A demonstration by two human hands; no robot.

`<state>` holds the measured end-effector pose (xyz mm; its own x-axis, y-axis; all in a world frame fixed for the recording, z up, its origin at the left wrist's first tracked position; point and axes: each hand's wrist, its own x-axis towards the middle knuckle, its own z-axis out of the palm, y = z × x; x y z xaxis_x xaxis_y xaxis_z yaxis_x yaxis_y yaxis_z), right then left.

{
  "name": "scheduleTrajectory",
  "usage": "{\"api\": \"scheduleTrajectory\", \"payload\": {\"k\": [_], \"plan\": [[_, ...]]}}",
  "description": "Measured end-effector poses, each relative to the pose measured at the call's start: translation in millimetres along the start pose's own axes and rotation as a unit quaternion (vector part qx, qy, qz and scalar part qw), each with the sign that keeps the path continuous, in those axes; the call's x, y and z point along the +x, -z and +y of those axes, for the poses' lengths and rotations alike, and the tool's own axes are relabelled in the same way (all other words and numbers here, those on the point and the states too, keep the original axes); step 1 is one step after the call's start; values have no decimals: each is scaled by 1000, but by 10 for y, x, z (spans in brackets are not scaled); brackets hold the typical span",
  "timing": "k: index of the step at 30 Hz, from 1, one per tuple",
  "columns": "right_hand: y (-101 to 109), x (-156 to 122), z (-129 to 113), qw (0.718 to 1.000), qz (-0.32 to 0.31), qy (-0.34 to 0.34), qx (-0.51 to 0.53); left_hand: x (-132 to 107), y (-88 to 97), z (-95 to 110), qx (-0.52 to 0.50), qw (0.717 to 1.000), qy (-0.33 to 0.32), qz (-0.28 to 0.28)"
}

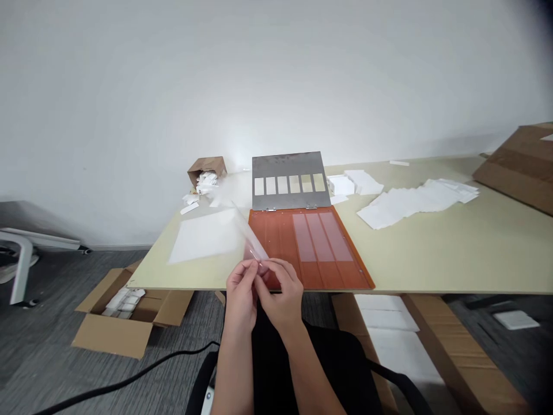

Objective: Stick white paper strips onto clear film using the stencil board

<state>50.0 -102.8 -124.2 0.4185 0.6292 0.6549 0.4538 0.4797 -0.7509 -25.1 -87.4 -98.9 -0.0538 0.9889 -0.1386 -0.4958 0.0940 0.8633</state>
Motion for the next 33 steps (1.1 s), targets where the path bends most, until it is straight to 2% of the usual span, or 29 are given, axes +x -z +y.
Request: {"api": "scheduleTrajectory", "payload": {"k": [7,16,23,33], "plan": [[54,16,76,1000,-18,1,-2,50,97,-6,7,999,45,0],[131,32,148,995,-93,16,-8,69,110,13,52,998,19,1],[114,48,124,993,-103,50,-37,62,124,-11,105,994,-32,19],[222,90,172,988,-138,65,-20,63,85,-69,106,993,-50,30]]}}
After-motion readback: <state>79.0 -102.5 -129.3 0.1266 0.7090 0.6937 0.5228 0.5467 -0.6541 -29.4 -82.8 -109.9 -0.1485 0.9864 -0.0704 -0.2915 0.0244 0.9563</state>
